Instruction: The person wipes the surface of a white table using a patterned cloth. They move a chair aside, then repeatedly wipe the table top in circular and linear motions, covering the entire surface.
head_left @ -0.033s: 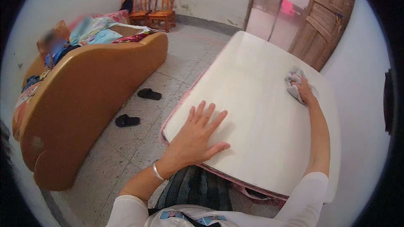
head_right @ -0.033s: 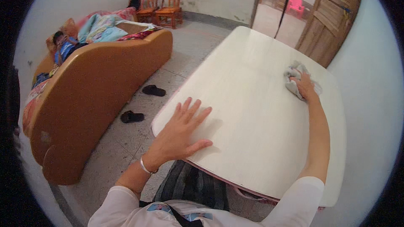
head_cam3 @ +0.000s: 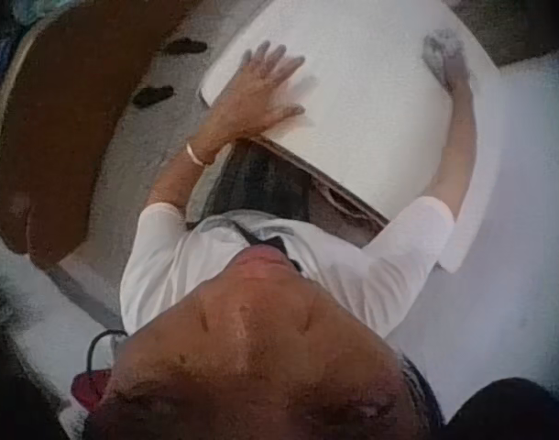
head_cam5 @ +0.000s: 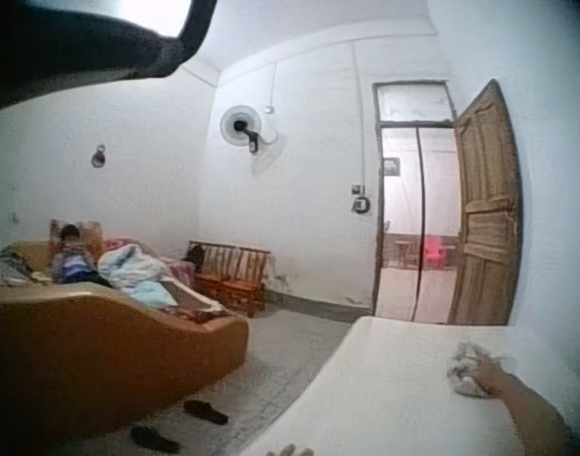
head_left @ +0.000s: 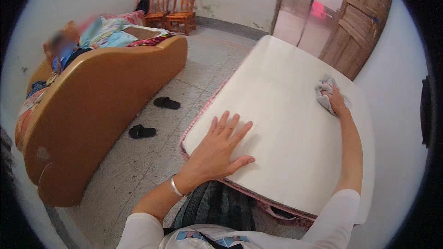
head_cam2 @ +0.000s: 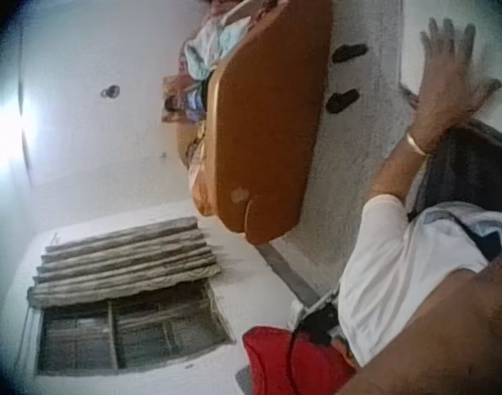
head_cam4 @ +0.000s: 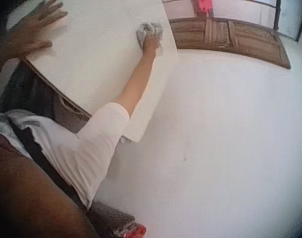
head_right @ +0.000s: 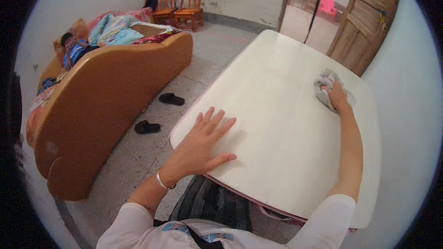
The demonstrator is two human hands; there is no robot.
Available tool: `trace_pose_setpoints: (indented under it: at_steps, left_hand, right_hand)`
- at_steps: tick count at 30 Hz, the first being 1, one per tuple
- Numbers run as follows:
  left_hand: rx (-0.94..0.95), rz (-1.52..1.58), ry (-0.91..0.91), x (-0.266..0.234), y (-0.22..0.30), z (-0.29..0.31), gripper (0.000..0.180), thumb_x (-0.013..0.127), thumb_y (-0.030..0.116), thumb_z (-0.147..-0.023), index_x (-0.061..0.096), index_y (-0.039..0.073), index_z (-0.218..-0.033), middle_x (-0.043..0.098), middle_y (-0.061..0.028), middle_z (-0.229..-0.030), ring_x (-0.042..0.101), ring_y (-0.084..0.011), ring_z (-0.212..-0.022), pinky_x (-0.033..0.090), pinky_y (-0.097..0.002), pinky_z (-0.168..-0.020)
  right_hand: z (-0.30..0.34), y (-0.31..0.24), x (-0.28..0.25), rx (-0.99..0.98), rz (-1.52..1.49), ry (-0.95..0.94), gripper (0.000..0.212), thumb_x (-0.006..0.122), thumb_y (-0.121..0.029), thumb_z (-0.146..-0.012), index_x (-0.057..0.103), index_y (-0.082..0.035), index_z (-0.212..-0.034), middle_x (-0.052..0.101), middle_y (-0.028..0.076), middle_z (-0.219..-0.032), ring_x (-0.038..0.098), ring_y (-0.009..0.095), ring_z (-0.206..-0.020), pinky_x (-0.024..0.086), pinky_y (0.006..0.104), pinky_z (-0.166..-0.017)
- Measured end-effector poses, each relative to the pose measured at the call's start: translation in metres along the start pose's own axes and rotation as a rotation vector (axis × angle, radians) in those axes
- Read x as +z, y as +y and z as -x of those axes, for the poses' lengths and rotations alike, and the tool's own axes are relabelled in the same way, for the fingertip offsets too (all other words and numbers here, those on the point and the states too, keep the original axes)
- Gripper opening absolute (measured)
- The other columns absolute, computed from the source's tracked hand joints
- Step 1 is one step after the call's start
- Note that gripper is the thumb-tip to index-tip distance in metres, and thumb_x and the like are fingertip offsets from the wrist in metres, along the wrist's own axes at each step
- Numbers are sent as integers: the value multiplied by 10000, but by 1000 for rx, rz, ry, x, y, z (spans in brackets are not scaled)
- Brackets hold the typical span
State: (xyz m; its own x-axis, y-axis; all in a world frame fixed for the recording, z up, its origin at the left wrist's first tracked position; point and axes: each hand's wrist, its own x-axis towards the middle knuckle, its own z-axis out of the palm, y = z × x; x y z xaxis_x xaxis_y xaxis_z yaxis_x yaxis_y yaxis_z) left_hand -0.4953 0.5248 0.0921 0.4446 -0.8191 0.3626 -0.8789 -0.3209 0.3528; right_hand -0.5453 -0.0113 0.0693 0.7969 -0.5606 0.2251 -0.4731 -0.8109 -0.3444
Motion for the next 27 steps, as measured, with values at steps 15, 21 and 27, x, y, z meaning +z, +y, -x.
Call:
trace_pose_setpoints:
  at_steps: [15, 21, 27]
  left_hand:
    - [38, -144, 33, 17, -8, 5, 649, 460, 551, -909, 386, 162, -1423, 372, -288, -1396, 299, -476, -1322, 201, -538, -1113]
    - [43, -148, 39, 22, -9, 9, 631, 468, 543, -907, 403, 170, -1413, 365, -274, -1410, 293, -475, -1326, 206, -530, -1115]
    - [12, -135, 20, 16, -7, 9, 630, 486, 543, -898, 435, 154, -1390, 365, -255, -1423, 297, -449, -1338, 206, -509, -1125]
  right_hand:
    - [315, -155, -63, -431, -194, -307, 699, 659, -283, -557, 615, -185, -1247, 299, 205, -1494, 240, 383, -1400, 94, 545, -1139]
    - [336, -136, -79, -250, -207, -338, 649, 629, -221, -567, 628, -136, -1211, 309, 197, -1492, 281, 378, -1384, 61, 535, -1146]
    - [223, -33, -67, -54, -326, -197, 616, 537, -249, -767, 473, -113, -1364, 370, 163, -1460, 313, 332, -1365, 139, 472, -1145]
